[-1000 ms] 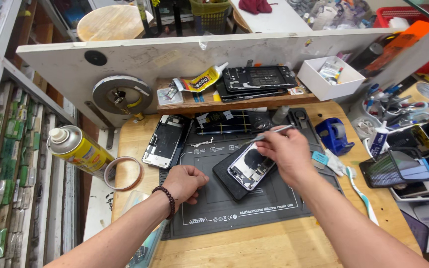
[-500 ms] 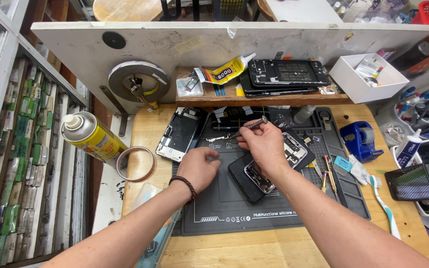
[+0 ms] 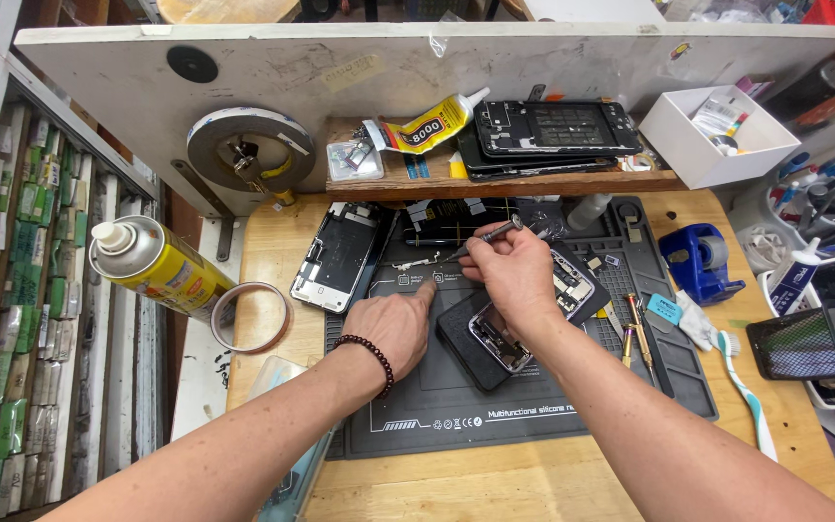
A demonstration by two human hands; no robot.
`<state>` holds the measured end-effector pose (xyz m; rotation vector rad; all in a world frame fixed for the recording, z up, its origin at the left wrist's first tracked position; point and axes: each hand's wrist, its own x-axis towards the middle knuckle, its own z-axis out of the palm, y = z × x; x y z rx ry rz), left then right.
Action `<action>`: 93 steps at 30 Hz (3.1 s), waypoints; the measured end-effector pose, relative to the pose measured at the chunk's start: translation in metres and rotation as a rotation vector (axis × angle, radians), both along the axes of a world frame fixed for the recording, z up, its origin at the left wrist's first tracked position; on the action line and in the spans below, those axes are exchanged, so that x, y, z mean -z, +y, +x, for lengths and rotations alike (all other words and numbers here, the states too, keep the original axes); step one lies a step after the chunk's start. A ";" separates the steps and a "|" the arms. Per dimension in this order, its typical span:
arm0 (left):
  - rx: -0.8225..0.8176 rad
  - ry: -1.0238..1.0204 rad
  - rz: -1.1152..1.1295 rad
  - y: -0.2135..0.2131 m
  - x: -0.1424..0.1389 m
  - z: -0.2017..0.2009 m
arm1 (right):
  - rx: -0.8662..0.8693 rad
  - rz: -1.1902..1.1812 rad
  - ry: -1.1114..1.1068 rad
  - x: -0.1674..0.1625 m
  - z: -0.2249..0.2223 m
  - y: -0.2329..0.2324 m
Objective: The person works on a disassembled smartphone, using a small screwdriver and tweezers to remove and reposition internal components. The person repeatedly adjusts small parts near the camera module and battery area, then uses a precision screwdriver to tighten screws on the phone's internal frame.
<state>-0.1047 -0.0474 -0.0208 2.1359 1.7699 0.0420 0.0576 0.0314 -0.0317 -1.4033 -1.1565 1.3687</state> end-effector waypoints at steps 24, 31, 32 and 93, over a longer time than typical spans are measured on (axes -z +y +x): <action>-0.626 -0.608 -0.085 0.004 0.020 -0.009 | -0.043 0.029 -0.008 -0.014 -0.003 -0.007; -0.751 -1.116 -0.179 0.012 0.016 0.002 | 0.081 -0.122 0.231 -0.039 0.013 -0.018; -0.738 -1.140 -0.167 0.012 0.014 0.004 | 0.095 -0.143 0.255 -0.042 0.016 -0.020; -0.468 -0.875 0.072 -0.009 -0.019 0.028 | 0.091 0.121 0.146 -0.091 0.020 -0.067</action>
